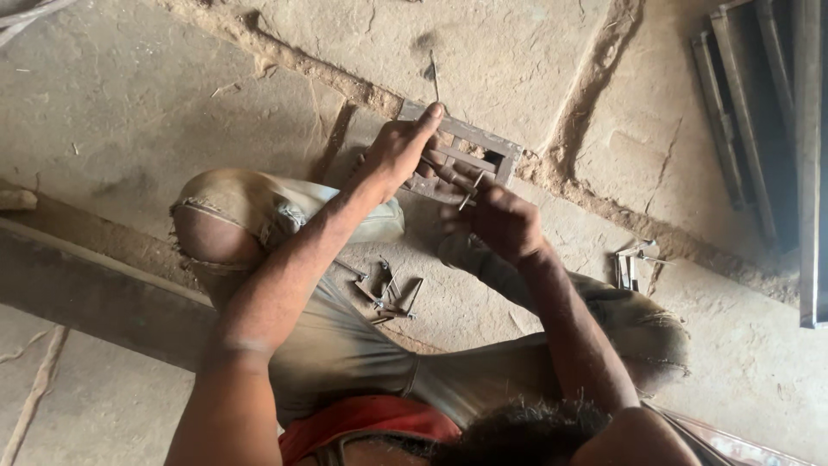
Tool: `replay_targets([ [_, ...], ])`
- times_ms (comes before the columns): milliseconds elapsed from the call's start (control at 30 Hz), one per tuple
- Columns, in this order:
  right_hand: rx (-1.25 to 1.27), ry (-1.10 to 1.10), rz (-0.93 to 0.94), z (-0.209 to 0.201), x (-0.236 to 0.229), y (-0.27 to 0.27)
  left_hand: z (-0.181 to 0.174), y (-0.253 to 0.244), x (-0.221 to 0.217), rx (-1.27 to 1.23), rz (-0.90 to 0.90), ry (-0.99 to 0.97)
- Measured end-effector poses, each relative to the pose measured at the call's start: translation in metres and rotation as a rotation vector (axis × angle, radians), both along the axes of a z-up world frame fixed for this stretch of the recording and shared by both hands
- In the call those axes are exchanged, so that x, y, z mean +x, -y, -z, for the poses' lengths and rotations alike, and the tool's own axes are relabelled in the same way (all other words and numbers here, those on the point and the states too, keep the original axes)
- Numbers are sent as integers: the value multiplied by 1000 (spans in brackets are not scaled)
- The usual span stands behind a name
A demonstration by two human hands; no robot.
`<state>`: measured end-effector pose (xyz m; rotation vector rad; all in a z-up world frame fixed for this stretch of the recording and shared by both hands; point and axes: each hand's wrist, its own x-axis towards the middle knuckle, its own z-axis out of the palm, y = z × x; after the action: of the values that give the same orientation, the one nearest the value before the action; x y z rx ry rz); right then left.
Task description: The person sits on the floor and assembles a small rectangular metal frame by inserting and adjusting multiple metal rods and clips into the frame's slots. The person handles the components by hand, repeatedly fitting and repositioning them to secure the structure.
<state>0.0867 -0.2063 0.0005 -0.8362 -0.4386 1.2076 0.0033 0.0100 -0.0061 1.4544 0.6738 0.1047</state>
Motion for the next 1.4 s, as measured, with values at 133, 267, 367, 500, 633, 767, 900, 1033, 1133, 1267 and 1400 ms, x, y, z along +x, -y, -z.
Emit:
replay_targets([
  [133, -89, 232, 31, -4, -12, -5, 11, 8, 1, 110, 133, -16],
  [267, -114, 661, 59, -2, -16, -4, 28, 23, 4, 40, 36, -83],
  [367, -105, 1173, 87, 2, -2, -3, 33, 13, 11, 73, 37, -142],
  [500, -90, 1201, -12, 22, 0, -2, 31, 1, 8, 100, 38, -107],
  [633, -316, 880, -185, 50, -2, -7, 34, 14, 10, 12, 260, -129],
  [767, -330, 831, -155, 58, -9, -10, 40, 26, 8, -115, 345, -95],
  [900, -740, 1225, 108, 47, -18, -17, 41, 22, 10, -243, 253, -15],
  [1033, -295, 1092, 237, 44, -12, -24, 40, 15, 9, -365, 221, 25],
  [1133, -239, 1050, 154, 46, -7, -20, 37, 14, 6, -396, 223, 36],
  [1267, -696, 1170, 78, 39, -9, -16, 17, 20, 1, -292, 318, 89],
  [1400, -489, 972, 42, 29, -16, -27, -19, 20, -9, -77, 312, -121],
])
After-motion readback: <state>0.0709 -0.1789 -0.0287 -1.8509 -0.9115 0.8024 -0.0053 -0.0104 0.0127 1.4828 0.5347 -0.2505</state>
